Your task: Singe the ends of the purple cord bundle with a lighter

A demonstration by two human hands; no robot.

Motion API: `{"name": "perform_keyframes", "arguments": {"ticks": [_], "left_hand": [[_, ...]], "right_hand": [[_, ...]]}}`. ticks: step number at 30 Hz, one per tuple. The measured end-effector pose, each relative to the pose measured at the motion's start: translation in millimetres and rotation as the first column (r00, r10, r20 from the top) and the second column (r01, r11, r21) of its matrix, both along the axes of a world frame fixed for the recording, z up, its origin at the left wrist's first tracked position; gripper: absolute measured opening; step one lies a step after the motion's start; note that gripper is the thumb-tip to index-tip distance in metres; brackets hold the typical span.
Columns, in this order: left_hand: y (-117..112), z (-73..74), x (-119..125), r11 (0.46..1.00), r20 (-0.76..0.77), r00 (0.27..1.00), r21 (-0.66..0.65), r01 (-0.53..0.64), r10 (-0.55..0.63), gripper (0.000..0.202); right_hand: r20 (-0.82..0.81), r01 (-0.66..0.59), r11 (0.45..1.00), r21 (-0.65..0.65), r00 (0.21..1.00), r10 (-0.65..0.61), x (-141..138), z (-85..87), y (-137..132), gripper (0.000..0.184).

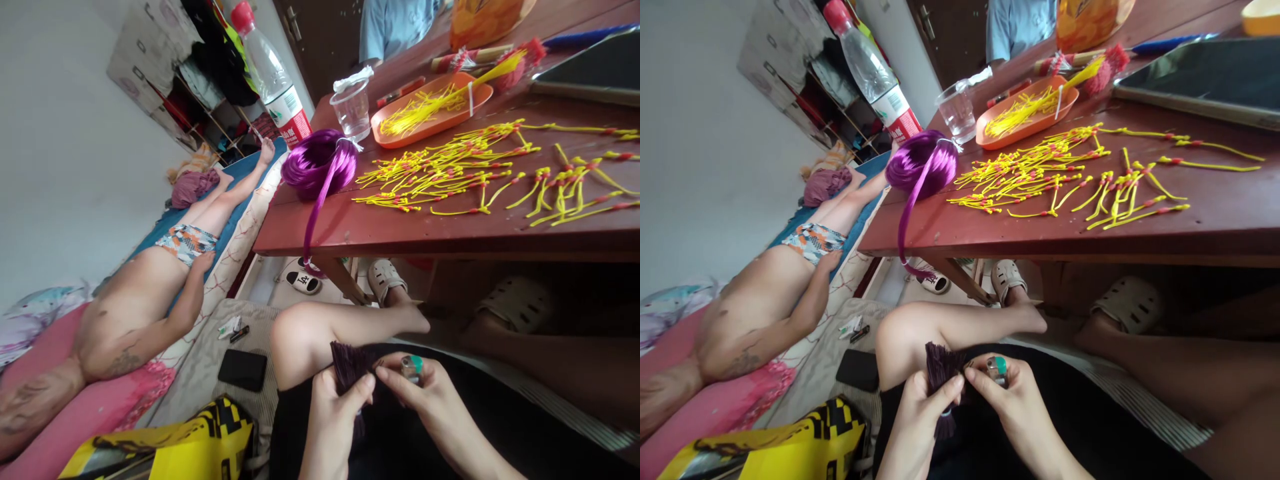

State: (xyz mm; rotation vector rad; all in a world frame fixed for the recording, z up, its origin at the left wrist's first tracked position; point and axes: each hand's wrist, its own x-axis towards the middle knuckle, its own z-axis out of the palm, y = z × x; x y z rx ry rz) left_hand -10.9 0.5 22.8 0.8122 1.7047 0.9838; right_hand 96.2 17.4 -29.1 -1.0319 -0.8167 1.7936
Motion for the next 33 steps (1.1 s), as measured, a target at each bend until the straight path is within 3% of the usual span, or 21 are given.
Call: {"name": "perform_keyframes", "arguments": {"ticks": [8,11,15,19,33], "left_hand": [[-1,1.7,0,0.999,-0.032,0.999,0.002,-0.044,0.044,0.022],[-1,1.5,-3,0.999,-0.050,0.998,-0.011,-0.044,0.044,0.021],[-1,0.1,-7,0.999,-0.066,0.997,-0.028,-0.029,0.027,0.020],[-1,0.6,-8,0.999,-0.055,0.998,-0.042,-0.020,0.018,0.020],[-6,-6.8,-14,0.998,0.080,0.995,-0.031,-0.048,0.051,0.014]], "right_hand": [[-0.053,-0.014,1.000,0.015,0.999,0.015,2,-4.6,0,0.023],[-0.092,-0.014,0.999,0.036,0.996,0.017,6,-11.7,0,0.033],[0.041,-0.085,0.996,-0.009,0.995,0.086,10,-13.4,2,0.050],[0.181,-0.131,0.991,-0.009,0.975,0.130,10,-8.2,3,0.047],[0.190,-0.164,0.984,0.063,0.970,0.149,4,-19.4,0,0.041]]}}
